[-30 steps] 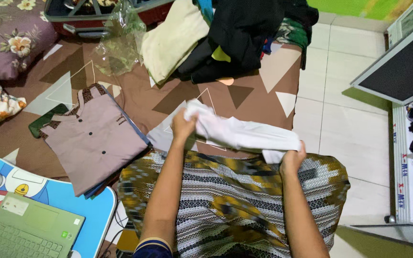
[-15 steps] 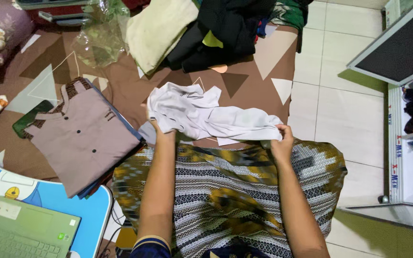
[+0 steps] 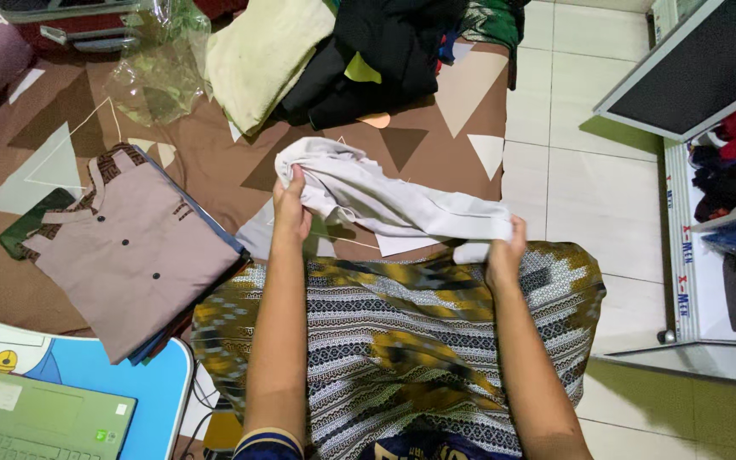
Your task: The person folds several shirts one by one on the floor. They smooth each shirt, fold the sleeves and sides, then fold the body into a compact rectangle and place it on a growing stack.
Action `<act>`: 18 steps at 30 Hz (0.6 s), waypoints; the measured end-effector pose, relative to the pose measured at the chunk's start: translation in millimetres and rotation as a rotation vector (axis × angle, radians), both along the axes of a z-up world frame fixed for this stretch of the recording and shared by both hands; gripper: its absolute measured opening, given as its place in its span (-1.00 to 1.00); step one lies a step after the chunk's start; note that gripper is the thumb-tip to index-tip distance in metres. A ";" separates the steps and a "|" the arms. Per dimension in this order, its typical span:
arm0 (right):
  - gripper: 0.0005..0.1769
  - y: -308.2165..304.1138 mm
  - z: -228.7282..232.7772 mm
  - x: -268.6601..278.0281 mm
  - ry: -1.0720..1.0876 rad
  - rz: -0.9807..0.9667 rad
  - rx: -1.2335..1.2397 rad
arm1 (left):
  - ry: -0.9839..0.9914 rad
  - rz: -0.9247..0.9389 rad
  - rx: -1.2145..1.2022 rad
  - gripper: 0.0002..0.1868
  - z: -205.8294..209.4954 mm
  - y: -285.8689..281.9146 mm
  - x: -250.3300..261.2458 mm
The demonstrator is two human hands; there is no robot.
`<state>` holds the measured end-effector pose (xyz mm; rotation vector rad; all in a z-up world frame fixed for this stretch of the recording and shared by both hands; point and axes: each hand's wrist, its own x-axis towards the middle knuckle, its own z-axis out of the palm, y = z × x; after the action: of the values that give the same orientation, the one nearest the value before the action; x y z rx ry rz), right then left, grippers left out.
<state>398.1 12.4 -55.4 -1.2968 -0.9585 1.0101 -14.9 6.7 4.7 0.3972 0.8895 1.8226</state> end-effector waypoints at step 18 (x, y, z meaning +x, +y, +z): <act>-0.45 -32.0 79.9 -50.6 0.941 0.566 -0.266 | 1.259 -0.824 0.406 -0.86 5.4 -45.1 134.5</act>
<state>347.5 -19.6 24.5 -0.5816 -0.4425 1.9932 119.5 -38.4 10.0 1.9645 0.8921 0.8142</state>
